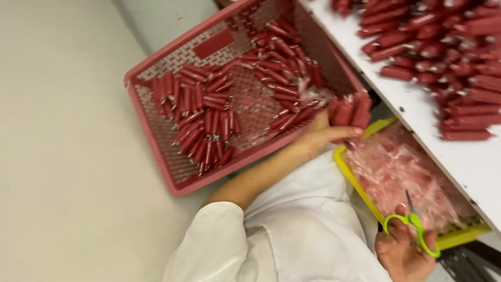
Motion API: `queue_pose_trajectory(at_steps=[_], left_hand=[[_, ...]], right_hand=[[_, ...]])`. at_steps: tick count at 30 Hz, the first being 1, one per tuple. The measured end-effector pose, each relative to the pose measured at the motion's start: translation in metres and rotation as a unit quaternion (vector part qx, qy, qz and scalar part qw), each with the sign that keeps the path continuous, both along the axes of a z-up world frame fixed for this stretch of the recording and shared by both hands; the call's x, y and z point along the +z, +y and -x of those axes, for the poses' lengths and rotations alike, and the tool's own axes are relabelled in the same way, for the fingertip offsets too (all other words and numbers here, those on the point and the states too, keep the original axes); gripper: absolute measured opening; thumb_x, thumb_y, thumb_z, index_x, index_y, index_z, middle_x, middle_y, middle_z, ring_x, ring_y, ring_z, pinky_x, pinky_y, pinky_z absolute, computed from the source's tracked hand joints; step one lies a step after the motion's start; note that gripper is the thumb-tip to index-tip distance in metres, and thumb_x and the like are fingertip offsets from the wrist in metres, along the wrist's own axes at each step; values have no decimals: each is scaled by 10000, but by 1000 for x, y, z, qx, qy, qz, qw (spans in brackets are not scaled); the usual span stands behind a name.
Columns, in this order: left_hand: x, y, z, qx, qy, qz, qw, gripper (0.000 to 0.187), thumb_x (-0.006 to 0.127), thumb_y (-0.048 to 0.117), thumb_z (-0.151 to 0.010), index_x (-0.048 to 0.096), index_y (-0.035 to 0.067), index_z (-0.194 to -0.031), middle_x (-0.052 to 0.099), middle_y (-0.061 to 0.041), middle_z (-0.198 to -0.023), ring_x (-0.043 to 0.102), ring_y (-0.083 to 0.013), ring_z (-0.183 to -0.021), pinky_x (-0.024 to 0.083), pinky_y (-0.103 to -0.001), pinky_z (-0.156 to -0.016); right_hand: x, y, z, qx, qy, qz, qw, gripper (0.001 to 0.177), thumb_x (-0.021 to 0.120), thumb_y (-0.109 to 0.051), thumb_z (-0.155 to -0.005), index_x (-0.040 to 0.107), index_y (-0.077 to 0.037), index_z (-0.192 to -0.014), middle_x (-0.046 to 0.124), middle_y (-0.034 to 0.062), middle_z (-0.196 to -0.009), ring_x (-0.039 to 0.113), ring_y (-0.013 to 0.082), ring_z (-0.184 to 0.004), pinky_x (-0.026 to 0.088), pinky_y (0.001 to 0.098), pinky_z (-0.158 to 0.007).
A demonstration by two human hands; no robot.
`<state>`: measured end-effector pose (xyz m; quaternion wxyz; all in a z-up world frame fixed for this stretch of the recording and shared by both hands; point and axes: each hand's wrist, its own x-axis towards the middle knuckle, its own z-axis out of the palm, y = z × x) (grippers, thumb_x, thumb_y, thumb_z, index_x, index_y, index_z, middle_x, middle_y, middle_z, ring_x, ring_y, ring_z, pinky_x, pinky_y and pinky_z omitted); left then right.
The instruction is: Trimming the excess plastic from the ends of packaged sausages using scissors and placing them into a red plastic crate.
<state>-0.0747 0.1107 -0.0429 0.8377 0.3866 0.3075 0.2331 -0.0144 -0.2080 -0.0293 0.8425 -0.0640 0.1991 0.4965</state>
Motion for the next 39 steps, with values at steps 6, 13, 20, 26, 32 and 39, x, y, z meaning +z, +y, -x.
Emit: queue_pose_trajectory(at_steps=[6, 13, 20, 26, 32, 39], left_hand=[[-11, 131, 136, -54, 279, -272, 919, 876, 883, 320, -600, 533, 61, -1361, 656, -50, -1267, 619, -173, -1138, 443, -254, -1001], [28, 149, 233, -272, 568, -174, 757, 1031, 789, 264, -785, 198, 124, -1618, 428, -129, -1566, 546, -283, -1307, 489, -339, -1009], [-25, 141, 236, -438, 622, -181, 624, 927, 813, 248, -821, 282, 114, -1569, 501, -102, -1508, 555, -270, -1320, 488, -391, -1043], [-54, 131, 206, -450, 740, -256, 430, 541, 567, 396, -995, 533, 86, -1437, 470, -174, -1392, 461, -367, -1218, 475, -455, -765], [-32, 139, 202, -409, 717, -176, 535, 417, 516, 145, -999, 573, 121, -1412, 635, -72, -1368, 662, -287, -1171, 557, -419, -685], [-47, 141, 120, -429, 537, -402, 605, 296, 615, 184, -933, 658, 109, -1216, 611, -163, -1259, 632, -380, -1125, 574, -509, -822]], right_hand=[[-33, -6, -26, 101, -130, 18, 986, 553, 794, -122, -1023, 488, 30, -1458, 582, 89, -1072, 548, 102, -796, 422, 218, -638], [-69, 1, -44, 141, -116, 63, 981, 515, 742, -104, -1012, 524, 21, -1462, 604, 43, -1002, 496, -16, -607, 432, 99, -466], [-64, 11, -43, 191, -189, 157, 950, 444, 803, -168, -935, 626, -86, -1333, 587, 7, -992, 478, 15, -650, 372, 143, -522], [-40, 27, -22, 160, -195, 195, 948, 494, 817, -151, -911, 591, -90, -1345, 621, 37, -989, 503, 45, -698, 422, 170, -584], [-76, 0, -36, 169, -223, 225, 933, 432, 752, -184, -929, 620, -136, -1337, 606, 38, -1015, 515, 60, -690, 395, 208, -554], [-37, 14, -15, 174, -292, 349, 873, 419, 769, -275, -878, 642, -206, -1272, 591, 30, -996, 526, 102, -718, 441, 209, -646]])
